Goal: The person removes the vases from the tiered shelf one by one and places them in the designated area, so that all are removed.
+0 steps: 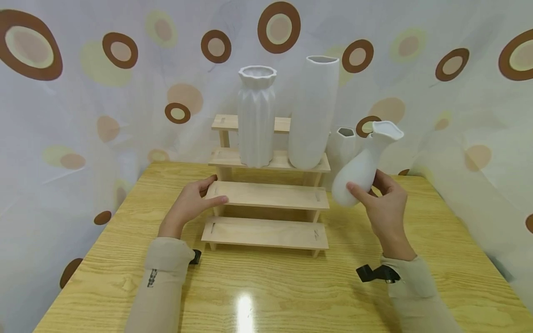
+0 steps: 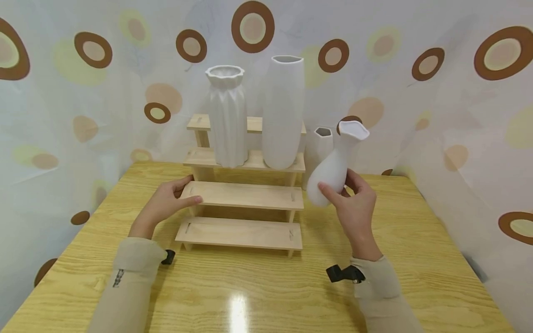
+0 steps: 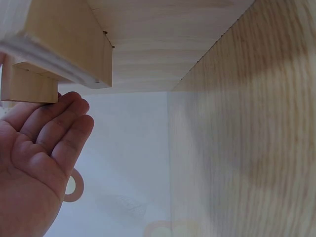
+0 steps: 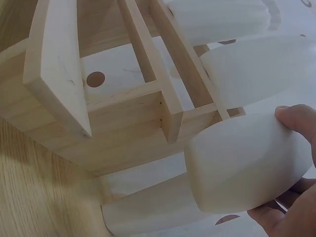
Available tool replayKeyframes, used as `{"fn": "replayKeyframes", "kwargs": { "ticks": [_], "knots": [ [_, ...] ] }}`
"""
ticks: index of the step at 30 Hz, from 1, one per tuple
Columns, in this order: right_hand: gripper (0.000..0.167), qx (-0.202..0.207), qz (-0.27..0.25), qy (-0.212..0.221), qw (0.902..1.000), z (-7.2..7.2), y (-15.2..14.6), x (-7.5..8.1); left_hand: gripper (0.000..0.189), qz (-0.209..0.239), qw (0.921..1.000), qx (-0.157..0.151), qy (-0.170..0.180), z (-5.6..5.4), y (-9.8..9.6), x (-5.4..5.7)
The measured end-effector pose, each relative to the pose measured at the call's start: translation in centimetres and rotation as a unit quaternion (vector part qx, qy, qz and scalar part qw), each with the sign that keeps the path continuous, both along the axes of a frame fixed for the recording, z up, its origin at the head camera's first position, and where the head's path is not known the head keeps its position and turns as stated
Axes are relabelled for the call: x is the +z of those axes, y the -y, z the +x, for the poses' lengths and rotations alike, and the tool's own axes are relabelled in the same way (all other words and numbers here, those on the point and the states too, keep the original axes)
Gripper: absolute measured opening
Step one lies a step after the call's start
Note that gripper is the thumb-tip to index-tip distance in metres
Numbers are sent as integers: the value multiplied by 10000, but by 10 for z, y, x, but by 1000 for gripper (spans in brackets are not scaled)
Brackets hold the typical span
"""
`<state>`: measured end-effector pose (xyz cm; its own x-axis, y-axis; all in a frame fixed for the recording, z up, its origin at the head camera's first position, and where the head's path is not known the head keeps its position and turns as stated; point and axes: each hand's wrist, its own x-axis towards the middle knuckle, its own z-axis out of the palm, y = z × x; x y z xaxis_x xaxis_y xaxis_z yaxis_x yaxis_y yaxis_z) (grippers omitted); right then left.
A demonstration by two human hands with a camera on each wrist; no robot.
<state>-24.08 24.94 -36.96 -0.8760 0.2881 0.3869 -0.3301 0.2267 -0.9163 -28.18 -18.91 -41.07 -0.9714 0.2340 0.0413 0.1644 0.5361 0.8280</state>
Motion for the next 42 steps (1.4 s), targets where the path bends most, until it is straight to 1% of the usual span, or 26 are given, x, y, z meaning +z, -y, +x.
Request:
{"fn": "replayKeyframes", "kwargs": {
  "ticks": [3, 9, 17, 24, 30, 35, 42],
  "knots": [
    [57, -39, 33, 66, 10000, -5, 1, -4, 100, -1, 10000, -20, -10, 0, 0, -1],
    [59, 11, 46, 77, 10000, -13, 2, -13, 99, -46, 10000, 2, -44, 2, 1, 0],
    [61, -27, 121, 217, 9997, -21, 1, -23, 99, 12, 10000, -1, 6, 2, 1, 1],
    [65, -67, 207, 489, 9986, -28, 1, -33, 99, -31, 10000, 19, 6, 2, 2, 0],
    [65, -54, 211, 517, 9984, -33, 0, -42, 99, -61, 10000, 31, 3, 2, 1, 0],
    [65, -13, 374, 514, 9980, -36, 0, -49, 99, -71, 10000, 19, -24, 1, 1, 0],
    [65, -53, 628, 630, 9960, -40, 2, -57, 98, 21, 10000, -10, -49, -1, 1, -1]
  ]
}}
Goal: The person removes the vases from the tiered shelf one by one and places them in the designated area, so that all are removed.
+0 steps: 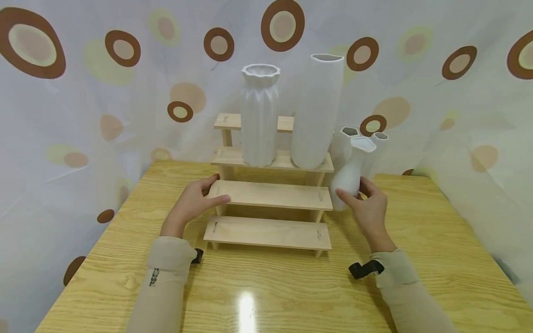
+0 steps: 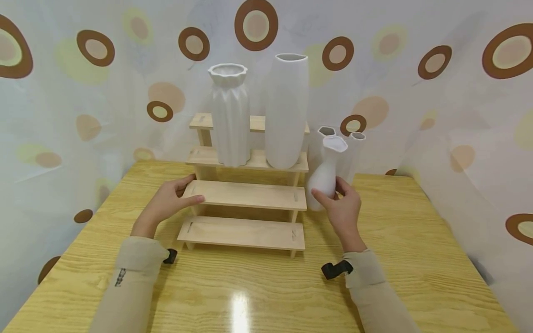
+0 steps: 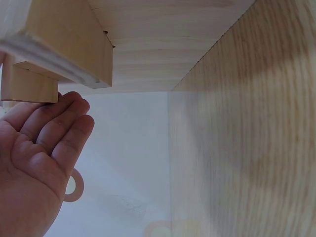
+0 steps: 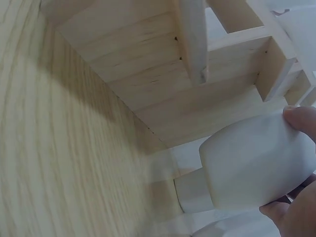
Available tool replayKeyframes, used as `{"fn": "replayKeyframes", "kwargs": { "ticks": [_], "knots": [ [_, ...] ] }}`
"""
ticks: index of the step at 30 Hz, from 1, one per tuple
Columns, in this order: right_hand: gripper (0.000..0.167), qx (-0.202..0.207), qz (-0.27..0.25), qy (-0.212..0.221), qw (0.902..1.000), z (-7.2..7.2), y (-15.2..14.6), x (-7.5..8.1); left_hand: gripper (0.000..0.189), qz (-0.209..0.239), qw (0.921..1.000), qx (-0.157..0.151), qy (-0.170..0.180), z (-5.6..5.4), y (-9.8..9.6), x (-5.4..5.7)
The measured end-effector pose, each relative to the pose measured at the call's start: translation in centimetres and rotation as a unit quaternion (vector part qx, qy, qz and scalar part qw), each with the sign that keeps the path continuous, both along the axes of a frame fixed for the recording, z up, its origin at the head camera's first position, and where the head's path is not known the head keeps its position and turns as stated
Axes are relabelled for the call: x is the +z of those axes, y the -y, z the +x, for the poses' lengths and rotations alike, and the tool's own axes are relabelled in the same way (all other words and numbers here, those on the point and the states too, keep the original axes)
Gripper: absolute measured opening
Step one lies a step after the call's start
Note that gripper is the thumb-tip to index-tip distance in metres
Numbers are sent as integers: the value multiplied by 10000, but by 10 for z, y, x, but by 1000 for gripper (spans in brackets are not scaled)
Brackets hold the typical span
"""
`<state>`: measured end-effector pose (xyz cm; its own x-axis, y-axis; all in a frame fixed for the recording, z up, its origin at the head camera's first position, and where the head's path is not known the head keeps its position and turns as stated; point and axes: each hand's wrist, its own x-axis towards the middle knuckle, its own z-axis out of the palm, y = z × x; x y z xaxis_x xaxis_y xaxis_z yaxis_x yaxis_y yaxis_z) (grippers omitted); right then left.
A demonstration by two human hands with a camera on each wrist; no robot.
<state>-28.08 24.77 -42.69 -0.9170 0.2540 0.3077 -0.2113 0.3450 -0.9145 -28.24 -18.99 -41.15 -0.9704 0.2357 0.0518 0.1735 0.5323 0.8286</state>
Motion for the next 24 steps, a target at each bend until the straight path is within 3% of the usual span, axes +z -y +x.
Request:
{"fn": "replayKeyframes", "kwargs": {
  "ticks": [24],
  "knots": [
    [62, -30, 240, 15, 9997, -8, 0, -20, 100, 52, 10000, -27, 39, -1, 0, 1]
  ]
}}
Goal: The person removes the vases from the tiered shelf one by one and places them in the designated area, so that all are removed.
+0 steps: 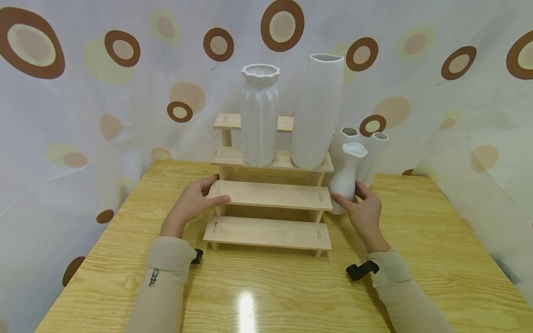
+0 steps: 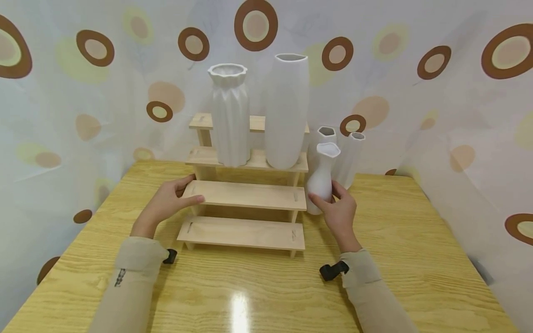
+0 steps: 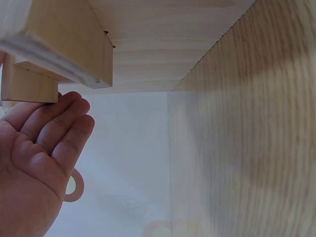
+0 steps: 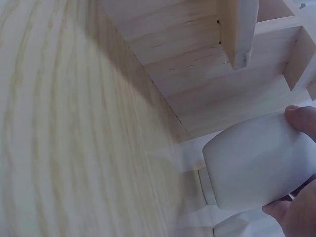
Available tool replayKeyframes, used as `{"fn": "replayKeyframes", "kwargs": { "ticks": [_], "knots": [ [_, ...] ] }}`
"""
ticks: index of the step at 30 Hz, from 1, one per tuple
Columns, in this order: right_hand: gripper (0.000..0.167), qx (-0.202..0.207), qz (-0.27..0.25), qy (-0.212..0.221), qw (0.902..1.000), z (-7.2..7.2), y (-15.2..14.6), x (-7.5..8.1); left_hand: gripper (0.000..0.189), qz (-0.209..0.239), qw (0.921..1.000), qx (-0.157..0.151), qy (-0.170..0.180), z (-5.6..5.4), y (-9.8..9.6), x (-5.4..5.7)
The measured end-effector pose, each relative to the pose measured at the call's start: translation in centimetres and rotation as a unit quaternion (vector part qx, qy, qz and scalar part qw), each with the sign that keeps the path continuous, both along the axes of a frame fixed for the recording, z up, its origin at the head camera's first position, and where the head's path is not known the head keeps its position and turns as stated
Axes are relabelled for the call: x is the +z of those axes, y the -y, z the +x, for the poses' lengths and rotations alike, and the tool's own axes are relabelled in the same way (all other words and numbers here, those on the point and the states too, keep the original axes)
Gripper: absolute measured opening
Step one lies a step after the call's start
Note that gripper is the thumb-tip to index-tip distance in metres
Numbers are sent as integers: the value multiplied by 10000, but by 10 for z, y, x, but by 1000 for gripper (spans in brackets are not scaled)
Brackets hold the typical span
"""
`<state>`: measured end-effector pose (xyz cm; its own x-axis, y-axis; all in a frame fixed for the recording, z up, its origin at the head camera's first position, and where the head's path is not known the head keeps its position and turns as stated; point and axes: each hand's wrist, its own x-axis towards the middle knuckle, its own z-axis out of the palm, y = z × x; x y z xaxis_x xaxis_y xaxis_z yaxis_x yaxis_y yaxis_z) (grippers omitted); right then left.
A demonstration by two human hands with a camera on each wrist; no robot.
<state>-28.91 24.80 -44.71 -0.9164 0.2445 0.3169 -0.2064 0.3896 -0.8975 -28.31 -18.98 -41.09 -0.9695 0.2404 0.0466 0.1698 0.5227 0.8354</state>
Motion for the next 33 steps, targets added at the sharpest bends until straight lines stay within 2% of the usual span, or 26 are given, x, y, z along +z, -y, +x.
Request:
{"fn": "replayKeyframes", "kwargs": {
  "ticks": [5, 19, 33],
  "knots": [
    [61, -60, -4, 59, 10000, -1, 1, -3, 100, -28, 10000, 3, 15, 0, 1, -1],
    [57, -19, -18, -110, 9999, -2, 4, -5, 99, -57, 10000, 30, 19, 0, 1, 0],
    [57, -163, 254, -58, 9995, -5, 2, -9, 99, -7, 10000, -8, 5, 2, 0, 2]
  ]
}}
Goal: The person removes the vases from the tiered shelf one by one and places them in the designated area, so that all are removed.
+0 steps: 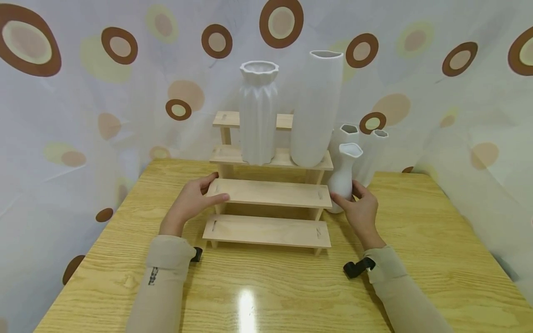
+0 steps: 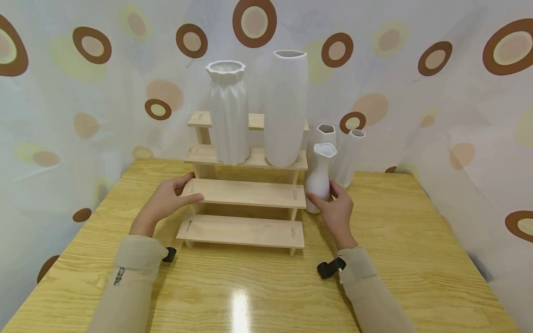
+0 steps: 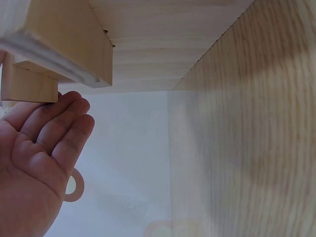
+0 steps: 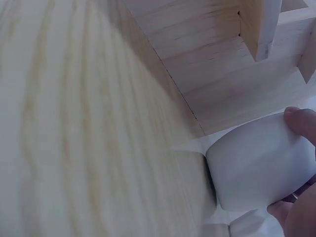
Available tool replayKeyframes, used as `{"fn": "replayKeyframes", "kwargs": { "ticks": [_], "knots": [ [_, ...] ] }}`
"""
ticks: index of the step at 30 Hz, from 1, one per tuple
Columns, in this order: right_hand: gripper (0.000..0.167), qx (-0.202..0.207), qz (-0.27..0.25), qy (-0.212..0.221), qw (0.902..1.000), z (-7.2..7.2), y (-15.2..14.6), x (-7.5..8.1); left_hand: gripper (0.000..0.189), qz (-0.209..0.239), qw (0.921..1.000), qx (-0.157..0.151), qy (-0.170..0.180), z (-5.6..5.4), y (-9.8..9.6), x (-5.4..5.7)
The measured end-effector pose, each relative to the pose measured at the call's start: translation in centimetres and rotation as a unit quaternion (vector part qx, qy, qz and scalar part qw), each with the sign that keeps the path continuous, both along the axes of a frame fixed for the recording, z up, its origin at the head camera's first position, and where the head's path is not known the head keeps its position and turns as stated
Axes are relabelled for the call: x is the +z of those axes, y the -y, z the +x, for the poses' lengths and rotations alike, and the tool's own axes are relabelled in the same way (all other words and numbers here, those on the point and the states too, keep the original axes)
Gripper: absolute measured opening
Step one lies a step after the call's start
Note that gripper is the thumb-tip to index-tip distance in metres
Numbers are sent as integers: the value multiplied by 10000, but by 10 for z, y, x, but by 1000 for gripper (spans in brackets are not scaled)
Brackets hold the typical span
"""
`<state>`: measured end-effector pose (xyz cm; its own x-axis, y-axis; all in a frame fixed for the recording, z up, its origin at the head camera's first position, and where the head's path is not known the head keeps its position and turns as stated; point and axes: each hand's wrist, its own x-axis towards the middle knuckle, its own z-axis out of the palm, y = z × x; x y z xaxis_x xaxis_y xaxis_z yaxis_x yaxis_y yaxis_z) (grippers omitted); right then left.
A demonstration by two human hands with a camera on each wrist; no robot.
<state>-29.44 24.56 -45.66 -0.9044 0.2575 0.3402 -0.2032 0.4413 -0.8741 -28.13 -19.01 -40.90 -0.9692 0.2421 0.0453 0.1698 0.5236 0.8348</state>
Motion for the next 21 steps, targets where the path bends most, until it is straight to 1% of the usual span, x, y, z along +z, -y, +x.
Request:
{"fn": "replayKeyframes", "kwargs": {
  "ticks": [6, 14, 21],
  "knots": [
    [60, 55, 193, 96, 9998, 1, -1, 0, 100, 33, 10000, 4, 25, 0, 1, -1],
    [64, 180, 68, 155, 9997, 1, -2, -3, 100, 18, 10000, -14, 23, 0, 0, -2],
    [67, 267, -47, 130, 9995, -2, -2, -3, 100, -29, 10000, -30, -15, 0, 0, -1]
  ]
}}
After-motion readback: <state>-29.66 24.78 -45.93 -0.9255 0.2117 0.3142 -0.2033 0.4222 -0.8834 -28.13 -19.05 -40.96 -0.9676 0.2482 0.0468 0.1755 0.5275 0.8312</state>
